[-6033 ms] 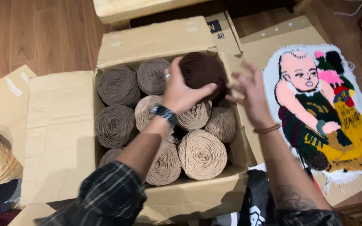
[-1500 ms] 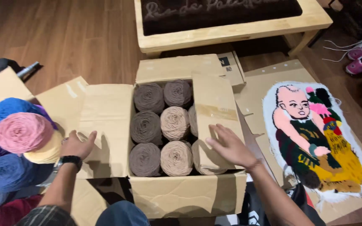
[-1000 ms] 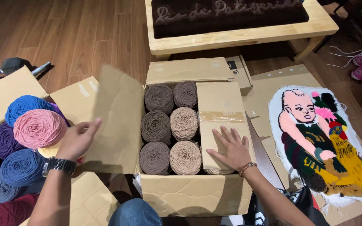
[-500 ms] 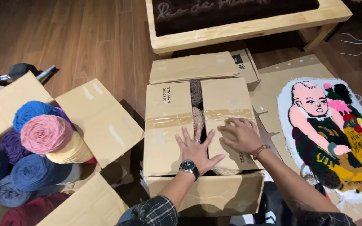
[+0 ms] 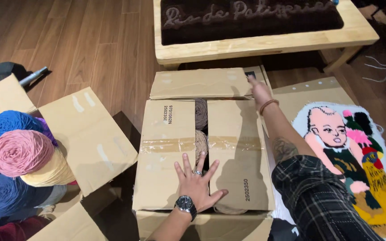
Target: The person organizes rolls of yarn by placing them into a cardboard box and then moving them to the floor.
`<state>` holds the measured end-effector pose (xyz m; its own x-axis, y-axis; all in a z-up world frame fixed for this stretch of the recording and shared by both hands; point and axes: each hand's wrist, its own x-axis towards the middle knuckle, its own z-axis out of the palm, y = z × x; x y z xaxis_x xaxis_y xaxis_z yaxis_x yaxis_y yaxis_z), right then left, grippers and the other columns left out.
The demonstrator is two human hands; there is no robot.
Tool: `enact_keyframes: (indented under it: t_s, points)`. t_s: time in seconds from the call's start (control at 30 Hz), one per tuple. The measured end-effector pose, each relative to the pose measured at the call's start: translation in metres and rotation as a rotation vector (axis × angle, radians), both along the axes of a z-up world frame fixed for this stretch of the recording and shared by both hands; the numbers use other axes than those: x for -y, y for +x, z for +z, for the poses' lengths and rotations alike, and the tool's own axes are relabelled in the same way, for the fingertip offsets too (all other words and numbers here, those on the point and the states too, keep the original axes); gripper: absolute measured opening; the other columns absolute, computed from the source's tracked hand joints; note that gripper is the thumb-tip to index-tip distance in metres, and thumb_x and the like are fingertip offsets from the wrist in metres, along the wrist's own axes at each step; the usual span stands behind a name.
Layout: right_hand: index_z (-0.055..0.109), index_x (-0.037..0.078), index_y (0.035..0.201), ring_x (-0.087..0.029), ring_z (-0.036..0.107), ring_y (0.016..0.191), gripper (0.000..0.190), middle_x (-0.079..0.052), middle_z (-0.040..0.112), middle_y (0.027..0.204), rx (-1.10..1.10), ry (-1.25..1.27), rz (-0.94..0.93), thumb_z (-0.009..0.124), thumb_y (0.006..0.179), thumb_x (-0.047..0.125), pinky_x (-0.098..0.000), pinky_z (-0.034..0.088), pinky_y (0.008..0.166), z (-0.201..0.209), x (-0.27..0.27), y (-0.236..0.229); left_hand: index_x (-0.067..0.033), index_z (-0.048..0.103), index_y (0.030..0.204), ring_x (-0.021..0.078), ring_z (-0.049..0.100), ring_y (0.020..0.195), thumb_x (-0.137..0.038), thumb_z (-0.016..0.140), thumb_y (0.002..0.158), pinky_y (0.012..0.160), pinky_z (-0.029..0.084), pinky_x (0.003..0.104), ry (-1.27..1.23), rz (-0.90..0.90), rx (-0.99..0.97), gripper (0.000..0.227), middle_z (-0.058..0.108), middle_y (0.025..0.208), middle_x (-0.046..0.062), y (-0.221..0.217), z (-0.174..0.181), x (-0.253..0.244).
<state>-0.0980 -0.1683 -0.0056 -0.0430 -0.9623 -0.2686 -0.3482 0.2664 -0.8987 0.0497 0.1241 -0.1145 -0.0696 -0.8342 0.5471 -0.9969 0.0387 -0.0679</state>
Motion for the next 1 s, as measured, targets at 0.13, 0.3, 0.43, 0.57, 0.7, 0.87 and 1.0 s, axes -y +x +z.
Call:
enact_keyframes:
  t_s: [0.13, 0.3, 0.43, 0.57, 0.7, 0.87, 1.0]
  points:
    - [0.035, 0.002, 0.133, -0.023, 0.042, 0.108, 0.083, -0.016, 0.045, 0.122, 0.304, 0.152, -0.142, 0.031, 0.077, 0.063, -0.0364, 0.03, 0.098, -0.009, 0.019, -0.012, -0.0354, 0.016, 0.139, 0.0543, -0.005, 0.132, -0.091, 0.024, 0.063, 0.097, -0.002, 0.071, 0.037, -0.035, -0.038, 0.095, 0.0, 0.153, 0.011, 0.0, 0.0, -0.003]
    - [0.036, -0.001, 0.133, -0.022, 0.052, 0.097, 0.097, -0.023, 0.033, 0.134, 0.336, 0.167, -0.072, 0.031, 0.069, 0.072, -0.0405, 0.03, 0.096, -0.027, 0.027, -0.028, -0.0324, 0.017, 0.142, 0.0589, -0.013, 0.125, -0.074, 0.03, 0.067, 0.091, -0.006, 0.076, 0.82, -0.128, -0.379, 0.086, -0.004, 0.149, 0.013, 0.004, 0.065, -0.003]
    - [0.051, 0.004, 0.109, -0.004, 0.043, 0.054, 0.032, 0.002, 0.043, 0.064, 0.249, 0.216, -0.013, 0.052, 0.091, 0.03, -0.0171, 0.037, 0.056, -0.02, 0.018, -0.025, -0.0321, 0.023, 0.14, 0.059, -0.01, 0.125, -0.076, 0.031, 0.065, 0.091, -0.006, 0.076, 0.716, -0.167, -0.395, 0.088, 0.0, 0.148, 0.016, 0.007, 0.056, -0.008]
    - [0.05, 0.007, 0.079, -0.005, 0.037, 0.047, 0.03, 0.002, 0.043, 0.06, 0.036, 0.285, 0.086, 0.051, 0.094, 0.032, -0.019, 0.032, 0.044, -0.056, 0.041, -0.052, -0.0337, 0.022, 0.14, 0.0589, -0.009, 0.125, -0.077, 0.028, 0.065, 0.091, -0.005, 0.076, 0.733, -0.209, -0.354, 0.087, 0.0, 0.147, 0.018, 0.012, 0.057, -0.019]
    - [0.052, 0.011, 0.075, -0.007, 0.037, 0.046, 0.031, 0.003, 0.041, 0.054, -0.05, 0.301, 0.011, 0.054, 0.092, 0.037, -0.0211, 0.032, 0.046, -0.042, 0.021, -0.059, -0.0326, 0.02, 0.141, 0.058, -0.011, 0.126, -0.075, 0.027, 0.066, 0.091, -0.007, 0.076, 0.807, -0.249, -0.344, 0.087, -0.004, 0.148, 0.018, 0.016, 0.066, -0.023]
    - [0.034, 0.022, 0.066, -0.014, 0.041, 0.056, 0.055, -0.001, 0.04, 0.069, 0.486, 0.177, -0.013, 0.036, 0.083, 0.075, -0.0284, 0.03, 0.056, -0.058, 0.016, -0.078, -0.0374, 0.016, 0.14, 0.0561, -0.013, 0.127, -0.08, 0.016, 0.057, 0.094, -0.007, 0.074, 0.88, -0.218, -0.368, 0.093, -0.006, 0.149, 0.014, 0.017, 0.075, -0.022]
    - [0.054, 0.008, 0.076, -0.016, 0.051, 0.084, 0.076, -0.008, 0.054, 0.101, 0.464, 0.193, 0.146, 0.026, 0.08, 0.079, -0.0212, 0.039, 0.08, -0.01, -0.042, -0.058, -0.0353, 0.025, 0.139, 0.0528, -0.005, 0.13, -0.076, 0.027, 0.062, 0.098, -0.003, 0.071, 0.837, -0.22, -0.456, 0.087, -0.001, 0.149, 0.015, 0.034, 0.081, -0.023]
